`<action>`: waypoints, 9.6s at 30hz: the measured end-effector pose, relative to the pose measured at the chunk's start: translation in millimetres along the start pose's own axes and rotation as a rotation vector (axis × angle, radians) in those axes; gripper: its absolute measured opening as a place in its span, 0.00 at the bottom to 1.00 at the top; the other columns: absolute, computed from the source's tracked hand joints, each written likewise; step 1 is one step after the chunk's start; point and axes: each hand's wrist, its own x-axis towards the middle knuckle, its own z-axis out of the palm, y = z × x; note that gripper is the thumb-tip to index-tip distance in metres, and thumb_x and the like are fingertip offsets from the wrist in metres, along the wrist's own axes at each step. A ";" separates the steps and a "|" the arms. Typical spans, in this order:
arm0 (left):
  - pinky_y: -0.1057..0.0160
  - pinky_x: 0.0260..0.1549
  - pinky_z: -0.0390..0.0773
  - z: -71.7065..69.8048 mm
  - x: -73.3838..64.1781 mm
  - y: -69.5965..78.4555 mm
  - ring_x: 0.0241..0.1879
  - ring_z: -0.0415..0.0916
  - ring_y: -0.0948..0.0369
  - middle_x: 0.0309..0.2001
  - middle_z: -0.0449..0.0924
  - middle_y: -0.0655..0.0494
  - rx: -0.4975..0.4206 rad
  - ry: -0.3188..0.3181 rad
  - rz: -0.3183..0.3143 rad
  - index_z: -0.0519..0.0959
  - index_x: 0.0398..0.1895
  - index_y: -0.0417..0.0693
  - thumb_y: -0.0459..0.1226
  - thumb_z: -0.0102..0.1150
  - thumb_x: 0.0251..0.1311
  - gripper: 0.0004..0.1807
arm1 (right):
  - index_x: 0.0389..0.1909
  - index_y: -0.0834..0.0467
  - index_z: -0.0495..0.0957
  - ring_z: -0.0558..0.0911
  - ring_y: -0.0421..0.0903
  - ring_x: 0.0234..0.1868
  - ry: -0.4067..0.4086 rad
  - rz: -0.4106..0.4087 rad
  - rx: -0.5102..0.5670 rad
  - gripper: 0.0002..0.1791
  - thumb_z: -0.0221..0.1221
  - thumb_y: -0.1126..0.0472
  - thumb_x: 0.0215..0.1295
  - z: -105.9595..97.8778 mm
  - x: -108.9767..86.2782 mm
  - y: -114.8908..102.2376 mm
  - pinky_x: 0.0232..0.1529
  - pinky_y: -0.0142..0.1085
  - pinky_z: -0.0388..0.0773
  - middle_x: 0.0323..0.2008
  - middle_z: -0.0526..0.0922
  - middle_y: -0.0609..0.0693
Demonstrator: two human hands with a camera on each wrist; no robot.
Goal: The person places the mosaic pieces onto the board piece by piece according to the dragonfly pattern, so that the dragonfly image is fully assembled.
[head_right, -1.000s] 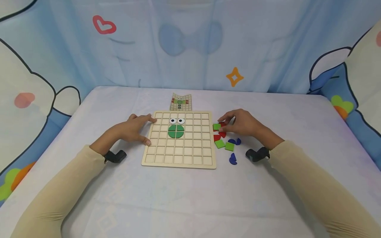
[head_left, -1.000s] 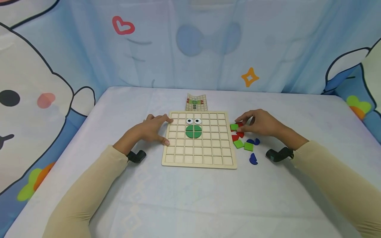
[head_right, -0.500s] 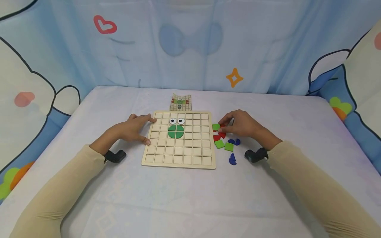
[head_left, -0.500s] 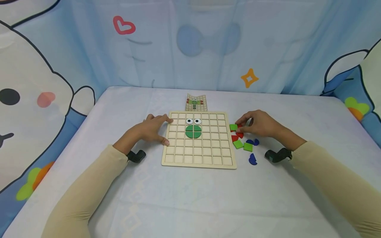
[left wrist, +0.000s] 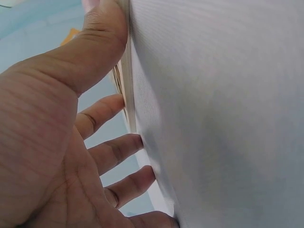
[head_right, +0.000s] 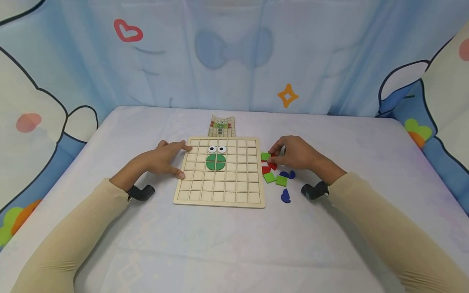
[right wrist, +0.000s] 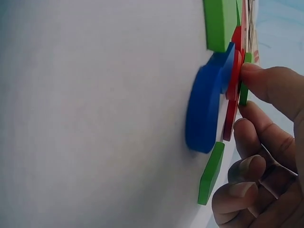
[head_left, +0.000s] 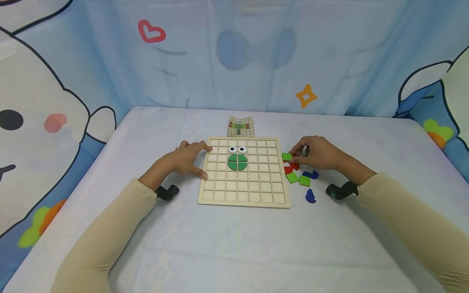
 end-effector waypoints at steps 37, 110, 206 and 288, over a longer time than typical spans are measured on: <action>0.36 0.69 0.53 1.4 0.2 -0.1 0.70 0.51 0.44 0.80 0.46 0.48 -0.011 -0.013 -0.011 0.56 0.76 0.57 0.54 0.72 0.50 0.51 | 0.41 0.58 0.84 0.78 0.44 0.32 -0.044 -0.113 0.020 0.14 0.69 0.54 0.59 24.1 35.5 -77.3 0.37 0.38 0.77 0.37 0.81 0.51; 0.35 0.67 0.53 2.3 3.0 -3.4 0.68 0.52 0.43 0.79 0.46 0.47 -0.003 -0.007 -0.008 0.56 0.75 0.57 0.54 0.73 0.50 0.51 | 0.41 0.58 0.82 0.78 0.44 0.31 -0.131 -0.074 -0.014 0.13 0.69 0.56 0.58 26.9 49.2 -86.5 0.37 0.39 0.75 0.31 0.82 0.49; 0.40 0.64 0.61 -0.1 -1.0 -0.3 0.65 0.55 0.44 0.79 0.50 0.48 -0.001 -0.003 0.008 0.57 0.75 0.57 0.54 0.72 0.51 0.50 | 0.40 0.59 0.82 0.76 0.41 0.32 -0.035 -0.110 -0.105 0.13 0.70 0.57 0.57 9.2 -22.1 -75.7 0.33 0.34 0.75 0.32 0.82 0.47; 0.42 0.59 0.70 -0.4 -3.4 13.3 0.67 0.52 0.44 0.70 0.54 0.40 0.092 0.010 -0.127 0.58 0.76 0.64 0.56 0.72 0.49 0.50 | 0.54 0.63 0.81 0.83 0.40 0.31 -0.109 -0.030 -0.220 0.21 0.67 0.58 0.61 22.9 -13.1 -122.2 0.28 0.34 0.77 0.31 0.88 0.48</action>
